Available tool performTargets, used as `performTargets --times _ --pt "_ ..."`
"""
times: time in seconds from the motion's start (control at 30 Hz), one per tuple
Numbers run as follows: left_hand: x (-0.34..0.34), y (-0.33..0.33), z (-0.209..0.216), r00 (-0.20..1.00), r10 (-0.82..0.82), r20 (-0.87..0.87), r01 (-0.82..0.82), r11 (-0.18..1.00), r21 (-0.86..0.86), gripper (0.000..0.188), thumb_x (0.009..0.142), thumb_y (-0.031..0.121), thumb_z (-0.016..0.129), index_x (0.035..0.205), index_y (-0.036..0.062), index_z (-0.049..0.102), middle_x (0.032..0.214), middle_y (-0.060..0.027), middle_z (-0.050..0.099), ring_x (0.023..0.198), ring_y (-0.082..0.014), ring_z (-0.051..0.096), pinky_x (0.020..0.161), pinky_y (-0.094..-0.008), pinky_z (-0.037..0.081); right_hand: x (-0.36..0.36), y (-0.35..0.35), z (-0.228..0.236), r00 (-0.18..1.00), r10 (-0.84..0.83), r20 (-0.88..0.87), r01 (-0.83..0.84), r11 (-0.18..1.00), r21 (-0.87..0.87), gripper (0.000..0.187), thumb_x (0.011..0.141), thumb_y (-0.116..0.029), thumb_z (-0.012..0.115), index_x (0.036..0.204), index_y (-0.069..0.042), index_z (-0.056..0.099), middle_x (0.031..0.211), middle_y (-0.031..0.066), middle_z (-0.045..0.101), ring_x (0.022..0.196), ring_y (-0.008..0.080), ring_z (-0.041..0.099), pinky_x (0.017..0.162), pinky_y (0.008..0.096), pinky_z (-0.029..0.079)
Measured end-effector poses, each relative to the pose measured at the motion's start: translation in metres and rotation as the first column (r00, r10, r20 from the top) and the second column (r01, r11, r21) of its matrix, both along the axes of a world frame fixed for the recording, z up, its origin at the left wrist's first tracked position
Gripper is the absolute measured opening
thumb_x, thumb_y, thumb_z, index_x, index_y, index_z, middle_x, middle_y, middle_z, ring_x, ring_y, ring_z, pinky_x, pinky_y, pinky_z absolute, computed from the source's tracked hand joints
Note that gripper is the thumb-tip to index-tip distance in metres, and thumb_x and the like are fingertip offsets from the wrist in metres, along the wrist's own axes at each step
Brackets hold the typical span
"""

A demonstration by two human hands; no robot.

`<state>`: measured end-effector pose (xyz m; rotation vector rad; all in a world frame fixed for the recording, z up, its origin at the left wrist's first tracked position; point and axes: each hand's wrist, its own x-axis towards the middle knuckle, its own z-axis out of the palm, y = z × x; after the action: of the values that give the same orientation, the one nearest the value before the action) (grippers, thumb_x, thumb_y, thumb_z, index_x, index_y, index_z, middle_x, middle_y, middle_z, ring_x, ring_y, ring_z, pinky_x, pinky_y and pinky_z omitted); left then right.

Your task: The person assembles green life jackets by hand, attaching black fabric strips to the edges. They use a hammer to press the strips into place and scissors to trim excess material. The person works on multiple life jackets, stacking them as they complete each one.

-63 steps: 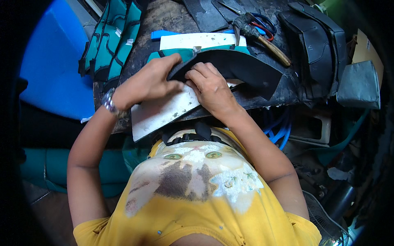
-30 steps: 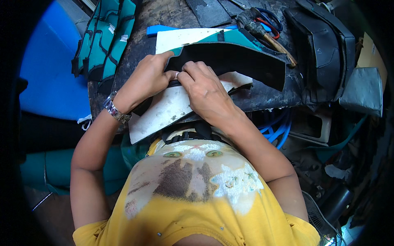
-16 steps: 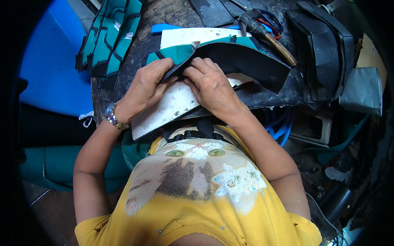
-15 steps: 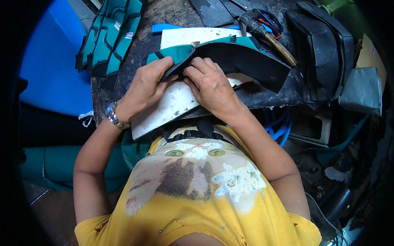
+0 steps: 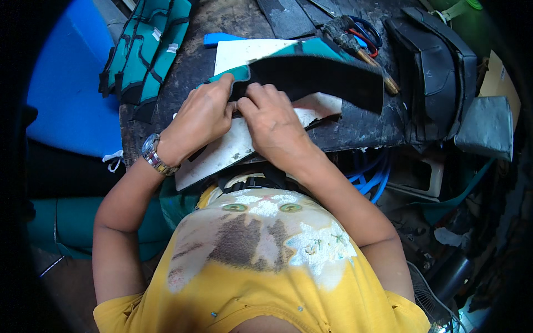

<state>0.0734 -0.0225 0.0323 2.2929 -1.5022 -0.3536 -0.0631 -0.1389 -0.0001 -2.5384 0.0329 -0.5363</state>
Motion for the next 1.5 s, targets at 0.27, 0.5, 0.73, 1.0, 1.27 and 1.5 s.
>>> performTargets --times 0.27,0.5,0.73,1.0,1.27,1.5 --pt "0.004 0.021 0.001 0.987 0.033 -0.158 -0.046 0.996 -0.080 0.034 0.079 0.011 0.077 0.100 -0.0077 0.058 0.086 -0.0302 0.061 0.085 -0.0467 0.063 0.071 -0.0465 0.049 0.003 -0.003 -0.010 0.998 -0.003 0.056 -0.001 0.998 0.066 0.023 0.081 -0.003 0.073 0.103 -0.004 0.065 0.104 0.0106 0.058 0.096 0.0307 0.056 0.085 0.0408 0.046" --pt "0.000 0.022 -0.001 0.937 0.138 -0.320 -0.183 0.976 -0.116 0.026 0.081 0.009 0.073 0.096 -0.0056 0.059 0.082 -0.0267 0.065 0.082 -0.0468 0.064 0.072 -0.0531 0.048 0.001 -0.001 -0.010 0.998 -0.010 0.057 0.009 1.000 0.015 0.023 0.082 -0.004 0.073 0.104 -0.004 0.066 0.106 0.0109 0.058 0.099 0.0302 0.056 0.086 0.0410 0.045" --pt "0.005 0.008 0.004 0.994 0.100 -0.049 -0.096 0.993 0.071 0.023 0.084 0.011 0.070 0.091 -0.0081 0.059 0.079 -0.0314 0.065 0.081 -0.0486 0.066 0.074 -0.0551 0.051 0.000 -0.002 -0.008 1.000 0.004 -0.017 -0.003 0.998 0.067 0.031 0.081 -0.004 0.074 0.111 -0.008 0.068 0.106 0.0107 0.056 0.100 0.0303 0.055 0.088 0.0414 0.045" --pt "0.023 0.008 0.012 0.962 0.139 -0.233 -0.122 0.989 0.086 0.025 0.085 0.013 0.070 0.090 -0.0102 0.063 0.085 -0.0324 0.066 0.082 -0.0485 0.067 0.074 -0.0530 0.054 -0.002 0.009 -0.010 0.999 -0.028 -0.035 0.025 0.995 -0.095 0.031 0.085 -0.009 0.065 0.115 -0.014 0.069 0.107 0.0104 0.055 0.105 0.0295 0.054 0.090 0.0430 0.043" --pt "-0.040 0.014 0.009 0.996 -0.026 0.082 0.069 0.811 -0.581 0.021 0.085 -0.011 0.060 0.104 -0.0017 0.058 0.100 -0.0191 0.061 0.091 -0.0357 0.063 0.076 -0.0422 0.051 0.006 -0.001 0.018 0.969 0.019 -0.246 -0.016 1.000 0.016 0.024 0.086 -0.008 0.060 0.107 -0.005 0.070 0.111 0.0152 0.059 0.112 0.0339 0.055 0.094 0.0449 0.044" --pt "-0.050 0.007 -0.033 0.946 -0.146 0.289 0.268 0.853 -0.448 0.040 0.084 0.005 0.060 0.123 -0.0034 0.062 0.111 -0.0134 0.062 0.103 -0.0277 0.060 0.090 -0.0391 0.048 -0.033 -0.059 0.065 0.966 -0.249 0.066 0.258 0.930 -0.262 0.042 0.077 -0.011 0.079 0.115 -0.005 0.063 0.115 0.0154 0.056 0.108 0.0358 0.054 0.094 0.0447 0.044"
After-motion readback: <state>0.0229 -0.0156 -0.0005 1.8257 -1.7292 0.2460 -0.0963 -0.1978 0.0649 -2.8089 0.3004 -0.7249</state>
